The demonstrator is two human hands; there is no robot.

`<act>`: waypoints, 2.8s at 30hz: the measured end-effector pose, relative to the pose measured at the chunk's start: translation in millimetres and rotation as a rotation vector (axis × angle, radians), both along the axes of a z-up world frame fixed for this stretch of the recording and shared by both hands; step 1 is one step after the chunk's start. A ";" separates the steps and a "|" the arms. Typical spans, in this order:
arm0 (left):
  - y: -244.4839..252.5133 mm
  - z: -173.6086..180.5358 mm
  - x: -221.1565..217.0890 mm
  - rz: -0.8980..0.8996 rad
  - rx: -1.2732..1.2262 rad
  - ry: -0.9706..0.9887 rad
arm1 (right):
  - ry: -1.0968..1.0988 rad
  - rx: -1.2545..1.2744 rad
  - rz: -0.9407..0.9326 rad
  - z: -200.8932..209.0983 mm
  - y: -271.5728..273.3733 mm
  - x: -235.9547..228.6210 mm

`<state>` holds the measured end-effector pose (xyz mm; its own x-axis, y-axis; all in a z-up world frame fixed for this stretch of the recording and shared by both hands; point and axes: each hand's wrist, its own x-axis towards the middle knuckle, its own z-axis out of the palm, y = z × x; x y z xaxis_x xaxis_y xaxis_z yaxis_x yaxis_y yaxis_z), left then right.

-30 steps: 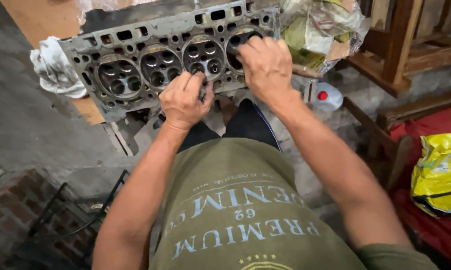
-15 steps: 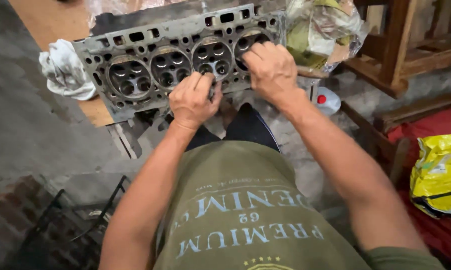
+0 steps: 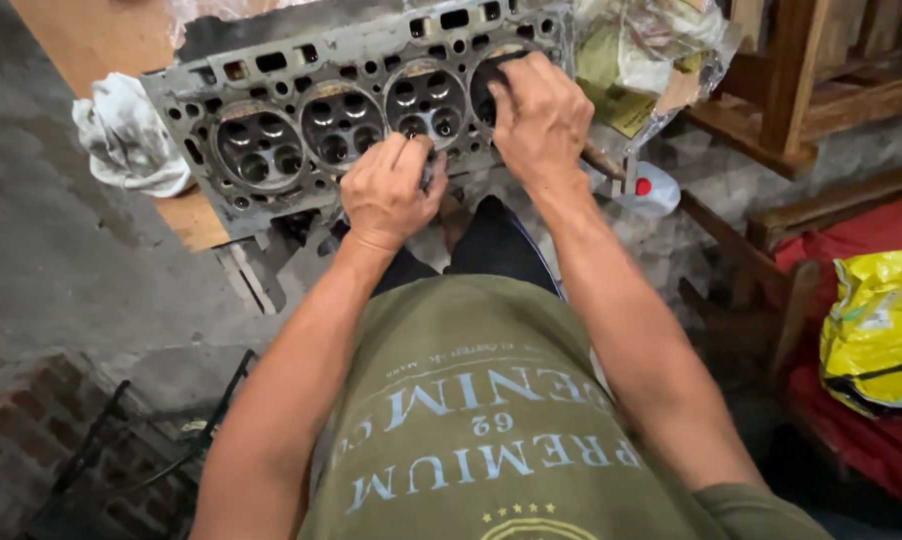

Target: Cleaning carbon deposits from an engine cylinder head using a scraper and a cloth

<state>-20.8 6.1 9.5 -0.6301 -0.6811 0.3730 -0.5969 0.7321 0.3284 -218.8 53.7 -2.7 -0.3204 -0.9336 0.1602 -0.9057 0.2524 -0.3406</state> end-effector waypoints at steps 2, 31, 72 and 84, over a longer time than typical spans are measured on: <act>-2.2 -1.7 0.8 -0.002 0.019 0.008 | -0.014 -0.009 -0.065 -7.5 -1.1 1.2; 2.0 0.6 3.0 -0.005 -0.015 0.044 | 0.248 0.089 0.576 11.8 5.5 -37.3; -1.1 -1.4 4.1 -0.003 -0.005 0.042 | 0.229 0.054 0.494 2.2 -3.3 -33.1; -2.2 0.5 8.5 0.033 -0.004 0.104 | 0.004 0.225 0.425 65.3 2.2 -23.7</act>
<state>-12.3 3.8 10.0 -0.5650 -0.6992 0.4380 -0.5838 0.7139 0.3865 -242.5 55.9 62.6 0.0978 -0.9934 -0.0606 -0.9458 -0.0738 -0.3162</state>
